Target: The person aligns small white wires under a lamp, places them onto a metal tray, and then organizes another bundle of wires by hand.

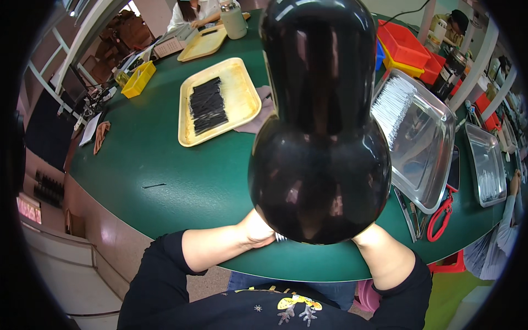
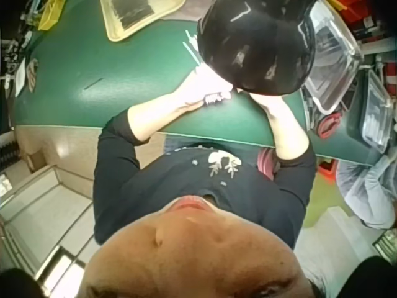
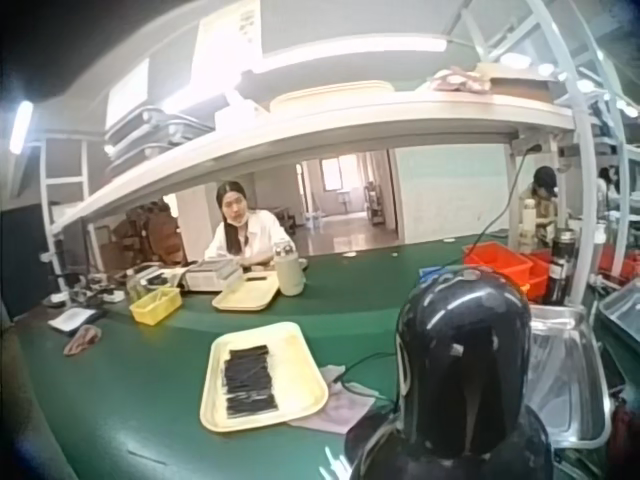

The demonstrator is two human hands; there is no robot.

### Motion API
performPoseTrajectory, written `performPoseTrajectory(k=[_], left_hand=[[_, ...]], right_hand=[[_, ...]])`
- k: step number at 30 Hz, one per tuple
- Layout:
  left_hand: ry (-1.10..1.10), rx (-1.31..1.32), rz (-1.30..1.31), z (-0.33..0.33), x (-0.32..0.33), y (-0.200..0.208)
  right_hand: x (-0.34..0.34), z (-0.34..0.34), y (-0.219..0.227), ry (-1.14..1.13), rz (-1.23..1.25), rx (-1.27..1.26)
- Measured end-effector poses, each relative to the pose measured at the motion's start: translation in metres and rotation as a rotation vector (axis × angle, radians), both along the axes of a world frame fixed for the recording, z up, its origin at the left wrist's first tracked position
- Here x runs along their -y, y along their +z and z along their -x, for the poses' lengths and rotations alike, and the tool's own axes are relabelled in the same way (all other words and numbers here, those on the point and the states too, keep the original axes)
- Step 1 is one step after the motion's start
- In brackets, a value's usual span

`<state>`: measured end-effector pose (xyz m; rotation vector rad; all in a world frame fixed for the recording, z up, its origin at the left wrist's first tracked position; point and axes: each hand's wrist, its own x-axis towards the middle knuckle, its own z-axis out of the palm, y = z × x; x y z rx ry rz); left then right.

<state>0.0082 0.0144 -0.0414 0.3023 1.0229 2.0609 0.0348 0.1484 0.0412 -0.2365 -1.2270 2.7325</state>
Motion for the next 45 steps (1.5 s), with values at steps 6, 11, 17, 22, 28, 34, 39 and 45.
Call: performPoseTrajectory(k=[6, 11, 17, 22, 28, 34, 39, 45], left_hand=[[0.063, 0.106, -0.054, 0.000, 0.011, -0.007], [0.037, 0.053, -0.024, 0.005, 0.012, 0.013], [0.018, 0.019, -0.087, 0.003, 0.011, -0.004], [0.037, 0.052, -0.008, 0.001, 0.010, 0.000], [0.043, 0.066, 0.024, 0.000, 0.011, -0.004], [0.027, 0.021, -0.030, -0.001, 0.013, -0.006], [0.054, 0.188, -0.183, -0.001, 0.016, -0.011], [0.015, 0.196, -0.259, 0.000, 0.014, 0.002]], right_hand=[[-0.001, 0.009, -0.011, -0.103, -0.069, 0.169], [-0.012, -0.002, -0.018, -0.134, -0.092, 0.260], [-0.014, -0.008, -0.020, -0.116, -0.091, 0.279], [-0.020, -0.013, -0.023, -0.100, -0.091, 0.279], [-0.024, -0.015, -0.025, -0.083, -0.092, 0.281], [-0.028, -0.018, -0.027, -0.077, -0.096, 0.283], [-0.032, -0.017, -0.033, -0.086, -0.113, 0.287], [-0.035, -0.015, -0.035, -0.107, -0.161, 0.283]])
